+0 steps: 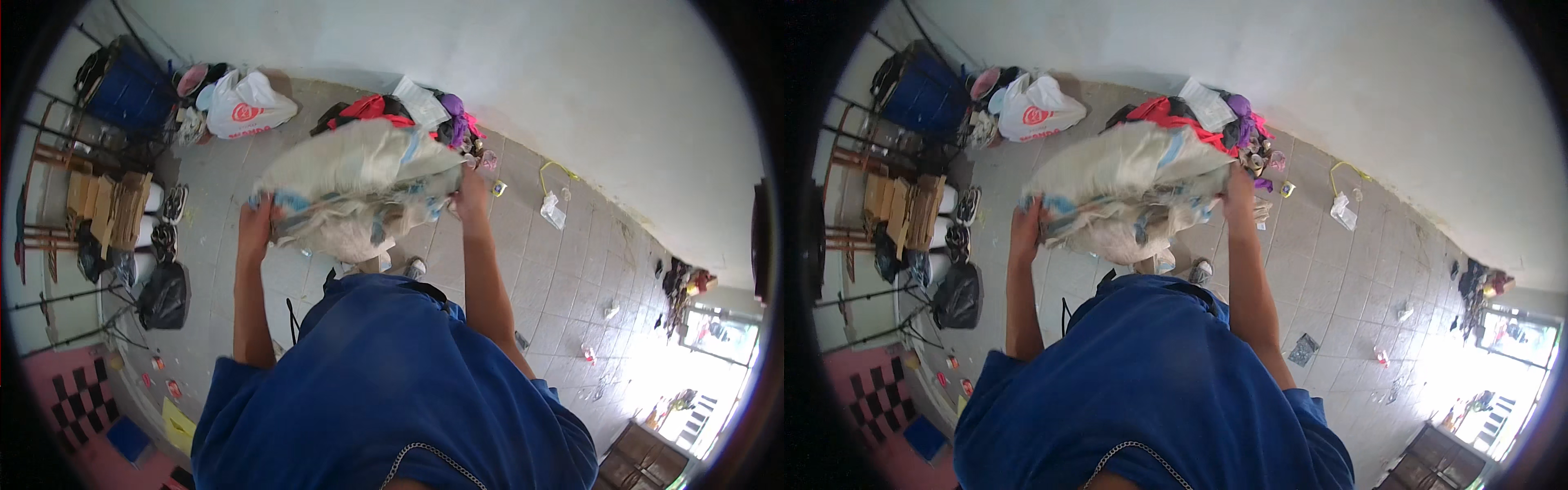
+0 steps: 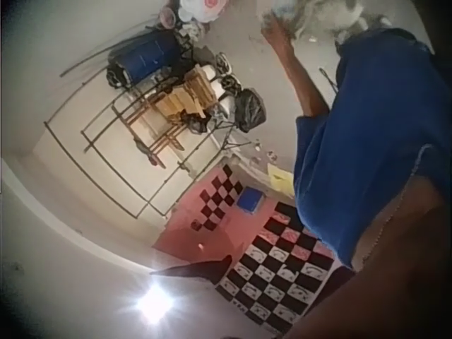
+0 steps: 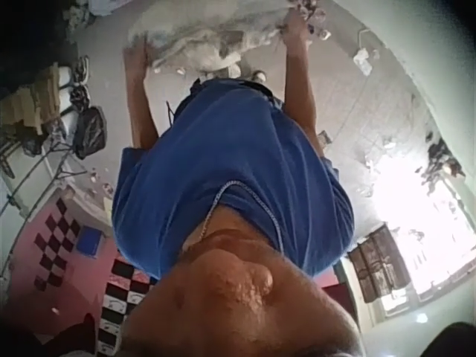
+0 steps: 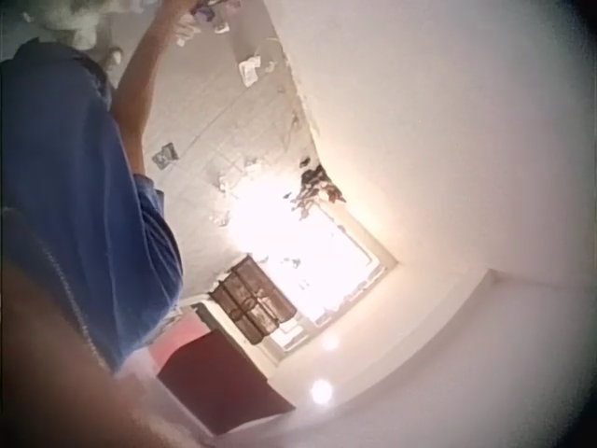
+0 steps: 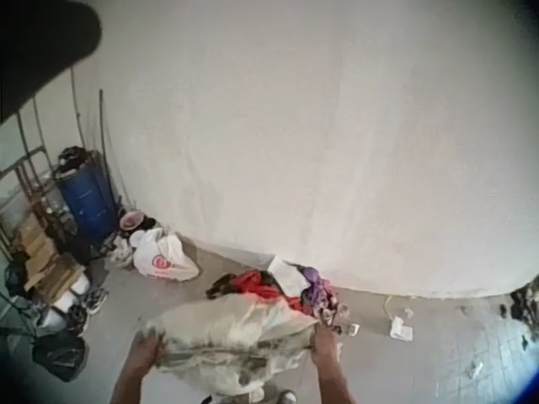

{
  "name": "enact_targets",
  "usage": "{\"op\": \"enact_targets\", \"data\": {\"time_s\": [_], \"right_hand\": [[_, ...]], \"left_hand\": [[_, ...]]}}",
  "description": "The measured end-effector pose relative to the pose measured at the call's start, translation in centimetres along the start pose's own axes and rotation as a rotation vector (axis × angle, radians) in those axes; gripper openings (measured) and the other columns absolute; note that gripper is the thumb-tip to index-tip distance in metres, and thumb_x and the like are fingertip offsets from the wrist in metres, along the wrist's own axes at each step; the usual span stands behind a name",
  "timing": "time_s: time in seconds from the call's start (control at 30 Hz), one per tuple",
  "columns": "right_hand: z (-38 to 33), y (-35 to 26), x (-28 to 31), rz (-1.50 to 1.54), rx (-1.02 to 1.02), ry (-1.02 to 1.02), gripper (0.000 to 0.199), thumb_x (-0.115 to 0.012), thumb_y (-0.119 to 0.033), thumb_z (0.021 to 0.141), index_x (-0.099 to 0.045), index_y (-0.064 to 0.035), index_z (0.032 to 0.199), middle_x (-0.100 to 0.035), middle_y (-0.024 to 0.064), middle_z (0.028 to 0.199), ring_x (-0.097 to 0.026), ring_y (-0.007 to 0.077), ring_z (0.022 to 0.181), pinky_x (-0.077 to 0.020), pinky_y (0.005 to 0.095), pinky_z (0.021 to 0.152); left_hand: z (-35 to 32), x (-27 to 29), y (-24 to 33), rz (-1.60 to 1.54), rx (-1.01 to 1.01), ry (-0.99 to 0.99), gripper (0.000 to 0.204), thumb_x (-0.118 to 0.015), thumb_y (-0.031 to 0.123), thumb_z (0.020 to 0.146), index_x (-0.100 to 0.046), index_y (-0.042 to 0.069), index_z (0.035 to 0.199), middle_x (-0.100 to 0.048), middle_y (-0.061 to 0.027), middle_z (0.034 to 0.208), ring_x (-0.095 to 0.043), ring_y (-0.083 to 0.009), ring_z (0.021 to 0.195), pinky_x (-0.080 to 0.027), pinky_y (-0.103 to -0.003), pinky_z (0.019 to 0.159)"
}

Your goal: The recorder picks up and stacks cardboard sheets and then moves to a different area to sort through a pile of clothes on the floor.

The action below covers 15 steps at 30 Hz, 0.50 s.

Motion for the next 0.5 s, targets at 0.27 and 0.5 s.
{"op": "enact_targets", "data": {"time_s": [0.27, 0.5], "right_hand": [[-11.6, 6.5, -12.1, -0.707, 0.11, -0.676, 0.068, -0.051, -0.053, 0.084, -0.049, 0.0019, 0.123, -0.05, 0.0232, 0.124, -0.044, 0.0312, 0.119, -0.0314, 0.0375, 0.102], [-16.4, 4.9, -11.7, -0.641, 0.519, -0.781, 0.07, -0.074, -0.043, 0.069, -0.048, -0.0016, 0.12, -0.058, 0.0185, 0.1, -0.056, 0.0288, 0.1, -0.0429, 0.0366, 0.086]], "left_hand": [[-5.7, -3.1, 2.4, 1.194, -0.724, 0.003, 0.065, -0.066, 0.021, 0.076, -0.035, -0.002, 0.128, -0.043, -0.023, 0.128, -0.042, -0.035, 0.119, -0.026, -0.047, 0.103], [-4.4, -4.7, -1.4, 0.744, -0.229, -0.332, 0.039, -0.057, 0.013, 0.079, -0.05, -0.002, 0.115, -0.06, -0.0171, 0.108, -0.056, -0.0312, 0.103, -0.04, -0.039, 0.095]]}}
Point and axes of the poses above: each hand's wrist, its own z-axis towards the middle knuckle, its own x-axis out of the back of the hand, y = z × x, the point moved 8 cm from there along z, towards the middle knuckle
